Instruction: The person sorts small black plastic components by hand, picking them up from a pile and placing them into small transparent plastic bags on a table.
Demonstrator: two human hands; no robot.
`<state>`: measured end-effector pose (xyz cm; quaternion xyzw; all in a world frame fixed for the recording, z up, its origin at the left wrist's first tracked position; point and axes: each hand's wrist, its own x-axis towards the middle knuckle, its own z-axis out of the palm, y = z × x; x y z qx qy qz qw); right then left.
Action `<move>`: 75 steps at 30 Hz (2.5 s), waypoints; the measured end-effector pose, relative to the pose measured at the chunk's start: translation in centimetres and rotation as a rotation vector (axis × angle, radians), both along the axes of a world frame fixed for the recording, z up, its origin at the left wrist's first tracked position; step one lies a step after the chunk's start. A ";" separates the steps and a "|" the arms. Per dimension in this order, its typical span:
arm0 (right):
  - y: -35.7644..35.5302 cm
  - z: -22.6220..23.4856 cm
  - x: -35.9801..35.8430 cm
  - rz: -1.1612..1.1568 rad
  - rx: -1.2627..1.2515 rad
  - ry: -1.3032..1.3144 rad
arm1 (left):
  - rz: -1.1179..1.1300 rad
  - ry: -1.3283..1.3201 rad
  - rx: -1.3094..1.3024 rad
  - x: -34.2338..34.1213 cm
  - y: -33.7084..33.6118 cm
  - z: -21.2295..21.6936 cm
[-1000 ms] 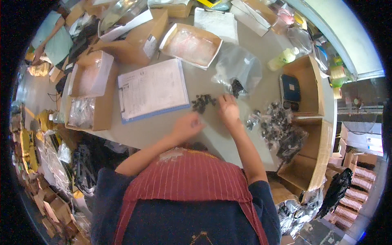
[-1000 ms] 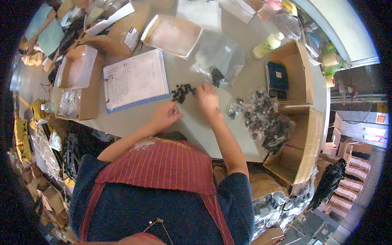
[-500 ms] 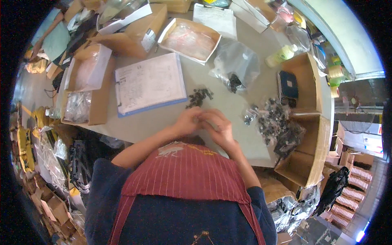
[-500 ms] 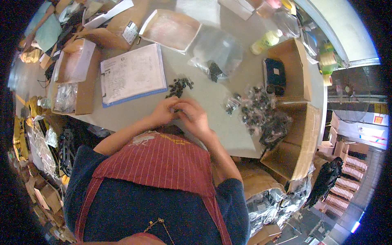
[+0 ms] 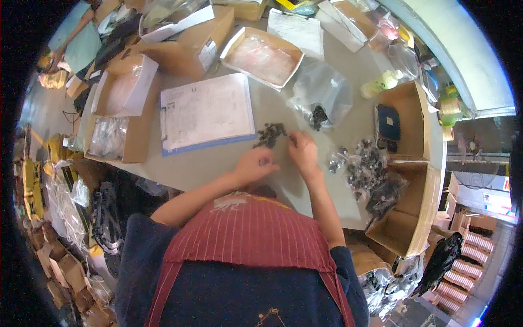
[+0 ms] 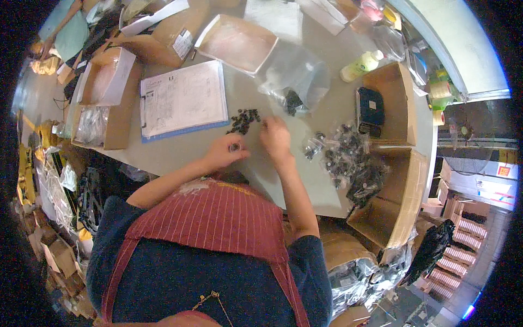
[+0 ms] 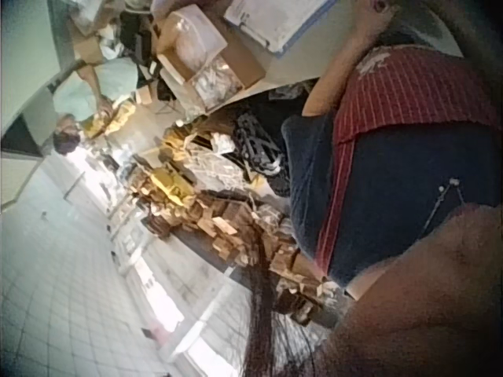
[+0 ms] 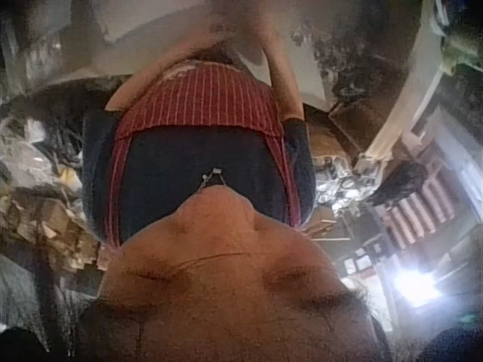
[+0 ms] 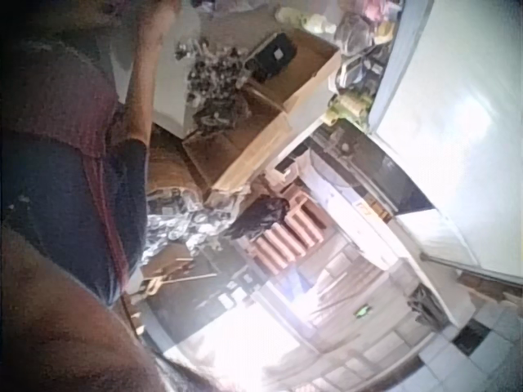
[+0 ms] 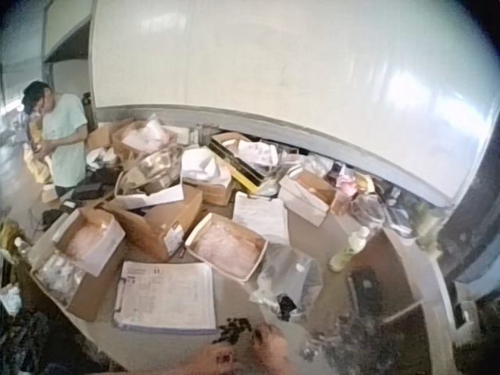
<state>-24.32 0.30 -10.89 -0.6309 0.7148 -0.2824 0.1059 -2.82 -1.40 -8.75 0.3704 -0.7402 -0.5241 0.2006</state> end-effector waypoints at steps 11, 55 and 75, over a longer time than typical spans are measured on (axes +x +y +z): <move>3.7 8.8 4.0 0.318 0.025 -0.494 | 0.062 0.209 0.147 -0.9 -0.1 -1.4; 2.8 8.7 3.4 0.275 0.046 -0.544 | 0.036 0.160 0.131 -0.8 -0.4 -1.1; 5.0 6.9 3.6 0.201 0.029 -0.266 | 0.140 0.218 0.319 1.1 -1.1 -1.9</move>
